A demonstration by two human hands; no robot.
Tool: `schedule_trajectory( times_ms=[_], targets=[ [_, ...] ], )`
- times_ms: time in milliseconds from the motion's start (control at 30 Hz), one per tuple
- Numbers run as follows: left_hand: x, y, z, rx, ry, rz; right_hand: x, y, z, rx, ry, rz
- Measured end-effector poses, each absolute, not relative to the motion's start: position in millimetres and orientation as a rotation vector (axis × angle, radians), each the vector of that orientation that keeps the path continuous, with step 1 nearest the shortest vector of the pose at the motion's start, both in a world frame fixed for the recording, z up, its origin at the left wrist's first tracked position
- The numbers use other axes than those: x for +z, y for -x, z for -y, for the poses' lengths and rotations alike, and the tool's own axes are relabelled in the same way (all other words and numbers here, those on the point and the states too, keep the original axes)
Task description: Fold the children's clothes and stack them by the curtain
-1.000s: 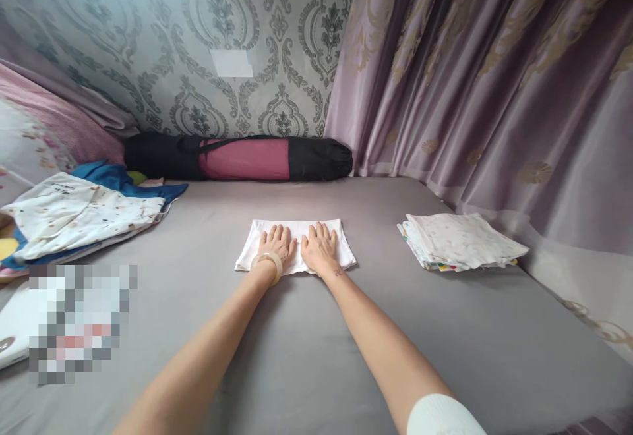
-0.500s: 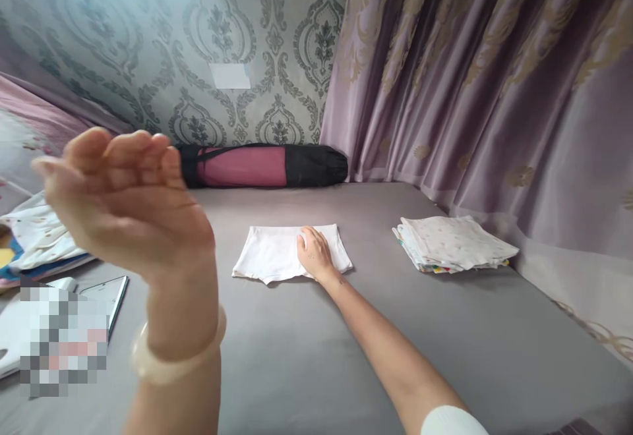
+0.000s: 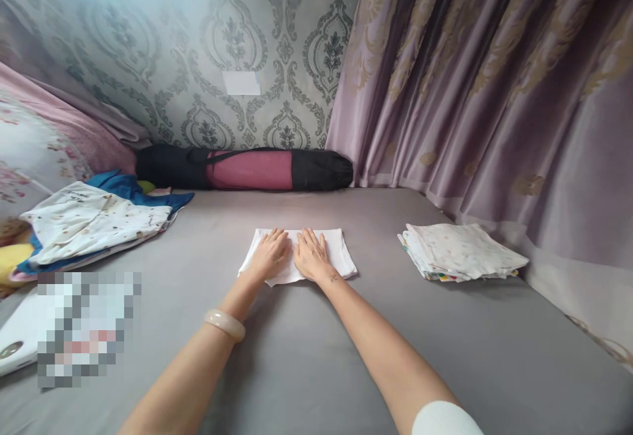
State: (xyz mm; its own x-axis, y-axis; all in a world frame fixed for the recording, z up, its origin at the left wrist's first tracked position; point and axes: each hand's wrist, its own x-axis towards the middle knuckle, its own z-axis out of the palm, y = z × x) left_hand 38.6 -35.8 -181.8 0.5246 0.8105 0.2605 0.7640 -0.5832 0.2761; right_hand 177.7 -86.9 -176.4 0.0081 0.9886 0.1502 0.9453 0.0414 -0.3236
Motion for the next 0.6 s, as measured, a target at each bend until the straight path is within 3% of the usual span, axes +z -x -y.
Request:
schedule_trajectory(
  times_ms=[133,333,467,600],
  targets=[
    [-198,-37,38,0.274,-2.635,-1.547,-182,-175,83,0.176,1.936,2.070],
    [-198,-42,39,0.209,-2.621,-1.603,-189,-175,81,0.166,1.948,2.078],
    [-200,-42,41,0.314,-2.608,-1.626,-187,-173,81,0.190,1.959,2.064],
    [-196,-36,47,0.653,-2.477,-1.802,-184,-158,79,0.211,1.999,1.997]
  ],
)
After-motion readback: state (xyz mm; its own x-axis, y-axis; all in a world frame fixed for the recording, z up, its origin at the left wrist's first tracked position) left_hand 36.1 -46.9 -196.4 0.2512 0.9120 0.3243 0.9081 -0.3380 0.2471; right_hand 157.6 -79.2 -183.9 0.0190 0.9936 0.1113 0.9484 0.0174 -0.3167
